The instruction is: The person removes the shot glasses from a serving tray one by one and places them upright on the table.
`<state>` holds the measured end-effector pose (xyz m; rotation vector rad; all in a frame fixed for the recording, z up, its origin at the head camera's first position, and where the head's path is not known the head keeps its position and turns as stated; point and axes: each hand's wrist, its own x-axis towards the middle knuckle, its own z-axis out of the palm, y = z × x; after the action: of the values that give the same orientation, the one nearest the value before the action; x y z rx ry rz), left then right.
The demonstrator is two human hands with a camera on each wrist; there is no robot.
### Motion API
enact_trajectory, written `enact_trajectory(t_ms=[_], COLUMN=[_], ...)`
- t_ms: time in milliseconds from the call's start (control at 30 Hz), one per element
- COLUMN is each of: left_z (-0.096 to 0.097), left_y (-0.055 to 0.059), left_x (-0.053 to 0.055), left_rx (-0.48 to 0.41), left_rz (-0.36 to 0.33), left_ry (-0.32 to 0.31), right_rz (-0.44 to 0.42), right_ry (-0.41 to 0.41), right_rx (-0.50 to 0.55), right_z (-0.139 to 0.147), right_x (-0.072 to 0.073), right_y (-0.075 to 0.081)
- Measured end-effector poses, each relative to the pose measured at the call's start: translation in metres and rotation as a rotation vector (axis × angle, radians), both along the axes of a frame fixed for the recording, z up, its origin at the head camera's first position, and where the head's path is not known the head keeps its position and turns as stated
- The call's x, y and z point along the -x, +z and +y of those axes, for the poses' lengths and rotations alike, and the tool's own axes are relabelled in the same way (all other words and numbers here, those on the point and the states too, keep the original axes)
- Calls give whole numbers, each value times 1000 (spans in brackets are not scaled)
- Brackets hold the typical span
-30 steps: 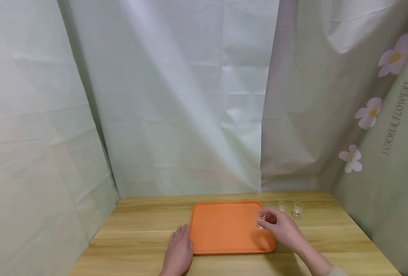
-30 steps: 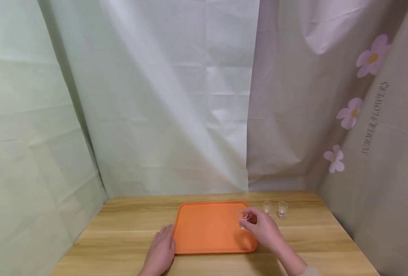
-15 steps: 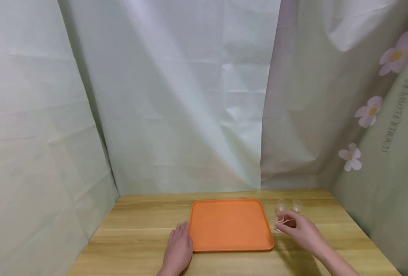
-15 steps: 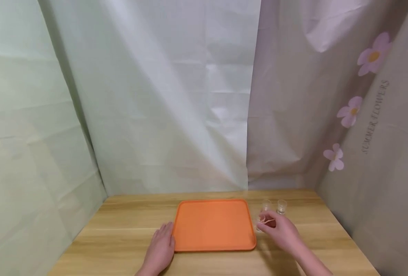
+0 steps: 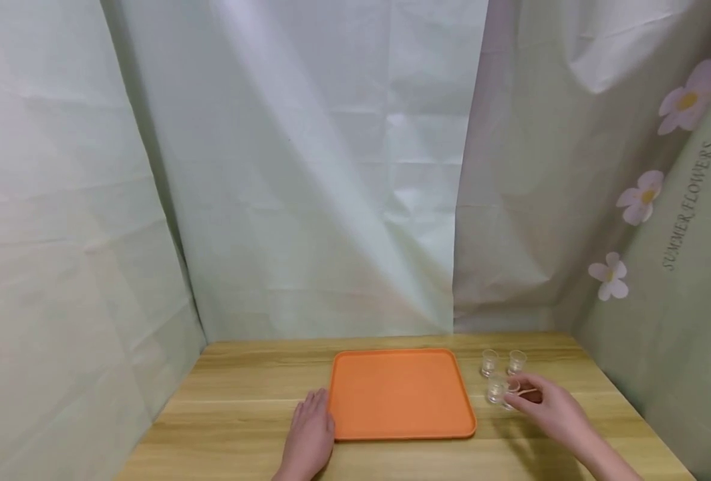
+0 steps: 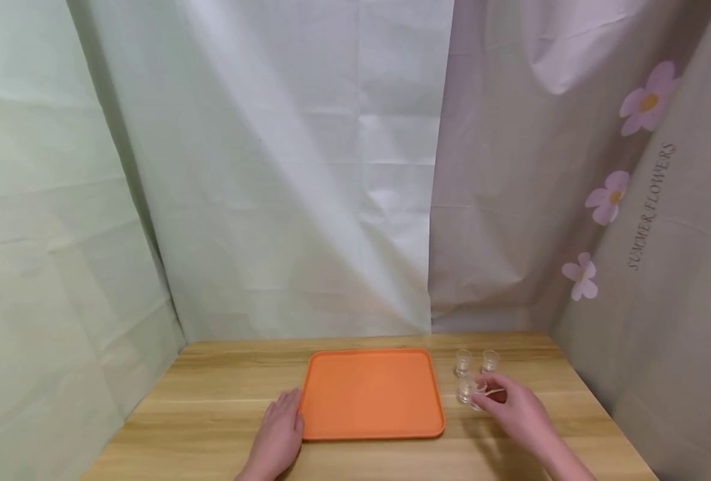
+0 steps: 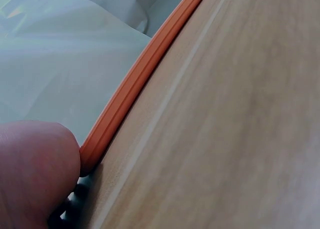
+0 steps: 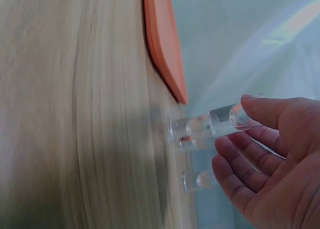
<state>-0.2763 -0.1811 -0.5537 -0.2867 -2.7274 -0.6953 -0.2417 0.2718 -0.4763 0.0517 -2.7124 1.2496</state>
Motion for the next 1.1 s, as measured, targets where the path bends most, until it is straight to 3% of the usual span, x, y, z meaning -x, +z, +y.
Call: enact_trajectory(t_ms=[367,633,1100], left_z=[-1,-2,-1], left_y=[-1,-2,-1], left_x=[-2,-3,0], left_rx=[-6,-6,-2], left_rz=[-10,48,-3], left_ry=[0,-3,1], right_rz=[-25,-3,35], right_ry=[-51,-47,-47], right_rx=[-60,-93,-112], right_z=[25,35,45], right_x=[2,15,32], right_y=[-8,-17,-33])
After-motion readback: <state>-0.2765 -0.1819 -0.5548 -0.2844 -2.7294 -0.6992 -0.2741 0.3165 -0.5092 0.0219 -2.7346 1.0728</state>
